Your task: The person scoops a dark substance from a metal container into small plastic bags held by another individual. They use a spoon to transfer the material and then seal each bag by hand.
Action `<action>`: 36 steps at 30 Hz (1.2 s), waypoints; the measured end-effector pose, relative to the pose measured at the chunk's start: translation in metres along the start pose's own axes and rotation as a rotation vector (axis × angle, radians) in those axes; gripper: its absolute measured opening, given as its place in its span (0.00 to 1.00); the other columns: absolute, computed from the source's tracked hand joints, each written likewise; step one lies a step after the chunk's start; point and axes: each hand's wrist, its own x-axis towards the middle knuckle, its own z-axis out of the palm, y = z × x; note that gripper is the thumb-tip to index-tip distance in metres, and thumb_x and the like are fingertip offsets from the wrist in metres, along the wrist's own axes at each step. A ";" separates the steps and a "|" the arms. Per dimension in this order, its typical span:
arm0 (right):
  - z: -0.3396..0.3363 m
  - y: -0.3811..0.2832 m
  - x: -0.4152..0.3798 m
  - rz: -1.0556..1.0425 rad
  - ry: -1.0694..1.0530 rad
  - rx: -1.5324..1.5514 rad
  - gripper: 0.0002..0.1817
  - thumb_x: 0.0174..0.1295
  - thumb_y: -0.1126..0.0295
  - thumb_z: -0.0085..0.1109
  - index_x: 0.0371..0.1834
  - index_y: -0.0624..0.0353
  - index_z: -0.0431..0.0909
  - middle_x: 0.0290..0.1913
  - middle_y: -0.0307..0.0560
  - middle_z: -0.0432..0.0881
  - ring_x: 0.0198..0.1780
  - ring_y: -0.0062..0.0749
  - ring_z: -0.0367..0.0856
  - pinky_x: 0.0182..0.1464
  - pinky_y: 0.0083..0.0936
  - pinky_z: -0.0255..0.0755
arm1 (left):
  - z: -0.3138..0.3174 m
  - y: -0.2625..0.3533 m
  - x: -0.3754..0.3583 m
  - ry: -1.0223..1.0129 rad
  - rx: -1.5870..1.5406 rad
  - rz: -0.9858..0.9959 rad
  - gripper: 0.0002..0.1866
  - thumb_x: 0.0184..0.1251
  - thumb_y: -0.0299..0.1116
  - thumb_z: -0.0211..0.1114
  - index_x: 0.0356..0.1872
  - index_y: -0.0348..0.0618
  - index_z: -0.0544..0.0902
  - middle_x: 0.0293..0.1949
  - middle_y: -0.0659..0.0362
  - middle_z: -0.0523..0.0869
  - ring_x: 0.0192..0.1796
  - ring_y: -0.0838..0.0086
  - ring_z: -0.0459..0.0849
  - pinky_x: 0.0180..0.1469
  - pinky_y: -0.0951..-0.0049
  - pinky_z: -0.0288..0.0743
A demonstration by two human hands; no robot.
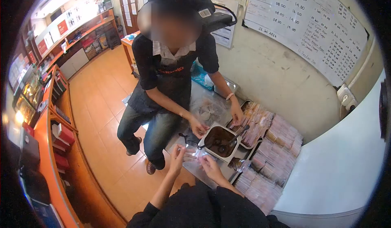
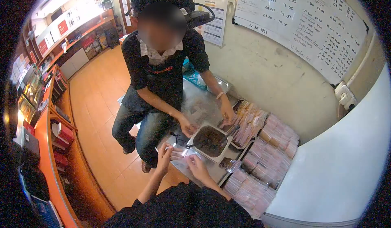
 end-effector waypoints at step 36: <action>-0.032 -0.057 -0.023 -0.275 0.275 -0.742 0.09 0.48 0.67 0.65 0.25 0.60 0.78 0.23 0.45 0.77 0.25 0.37 0.81 0.30 0.27 0.75 | 0.053 0.046 -0.062 -0.114 1.188 0.173 0.20 0.57 0.39 0.65 0.47 0.38 0.78 0.41 0.47 0.83 0.36 0.54 0.85 0.37 0.59 0.78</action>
